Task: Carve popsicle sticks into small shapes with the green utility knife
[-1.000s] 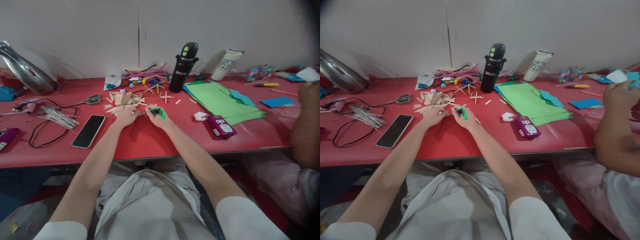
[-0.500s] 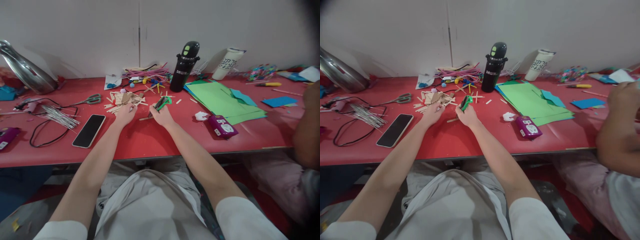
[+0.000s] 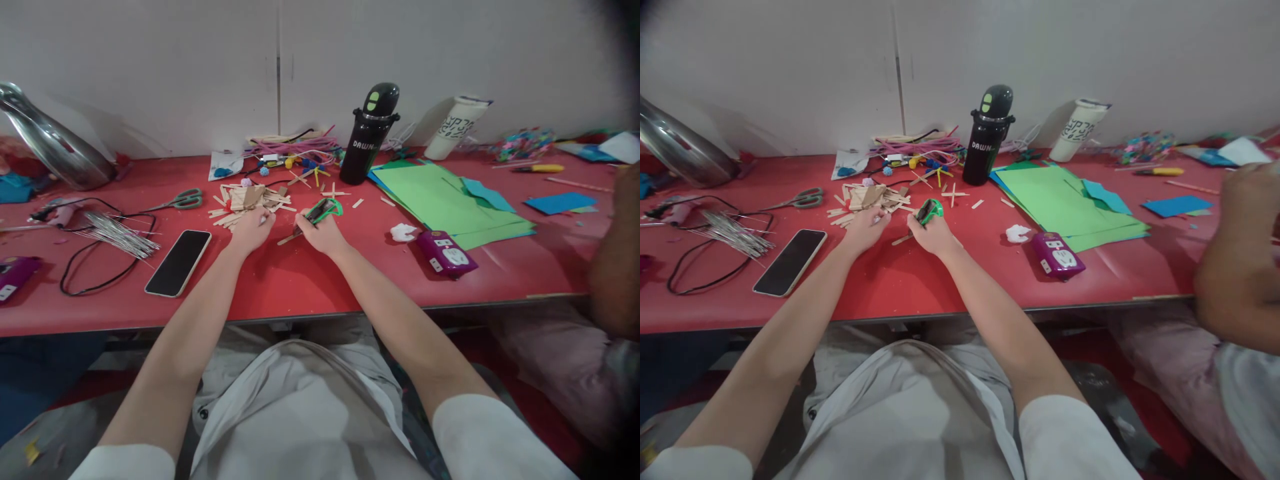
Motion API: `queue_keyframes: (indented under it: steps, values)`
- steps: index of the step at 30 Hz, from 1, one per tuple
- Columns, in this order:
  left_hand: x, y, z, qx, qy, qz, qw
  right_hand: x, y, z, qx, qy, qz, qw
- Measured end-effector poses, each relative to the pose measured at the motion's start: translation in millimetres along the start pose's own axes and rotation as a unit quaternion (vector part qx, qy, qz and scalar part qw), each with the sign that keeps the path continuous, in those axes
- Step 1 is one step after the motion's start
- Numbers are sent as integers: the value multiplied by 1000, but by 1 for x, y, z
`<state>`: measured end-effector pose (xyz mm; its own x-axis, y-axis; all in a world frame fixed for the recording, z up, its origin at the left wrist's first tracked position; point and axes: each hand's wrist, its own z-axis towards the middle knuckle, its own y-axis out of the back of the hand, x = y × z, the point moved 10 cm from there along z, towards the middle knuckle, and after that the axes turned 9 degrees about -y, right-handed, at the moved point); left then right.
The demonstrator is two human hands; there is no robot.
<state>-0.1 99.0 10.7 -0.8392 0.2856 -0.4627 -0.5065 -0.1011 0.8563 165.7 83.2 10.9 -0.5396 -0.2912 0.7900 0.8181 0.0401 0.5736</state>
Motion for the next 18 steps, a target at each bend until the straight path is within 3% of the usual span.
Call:
queue_keyframes:
  steps: [6,18]
  values:
    - [0,1,0,-1,0,-4,1000,5,-10,-3,32,15,6,999]
    - [-1,3,1,-18,-14,-25,999,7,-15,0,25,34,11,999]
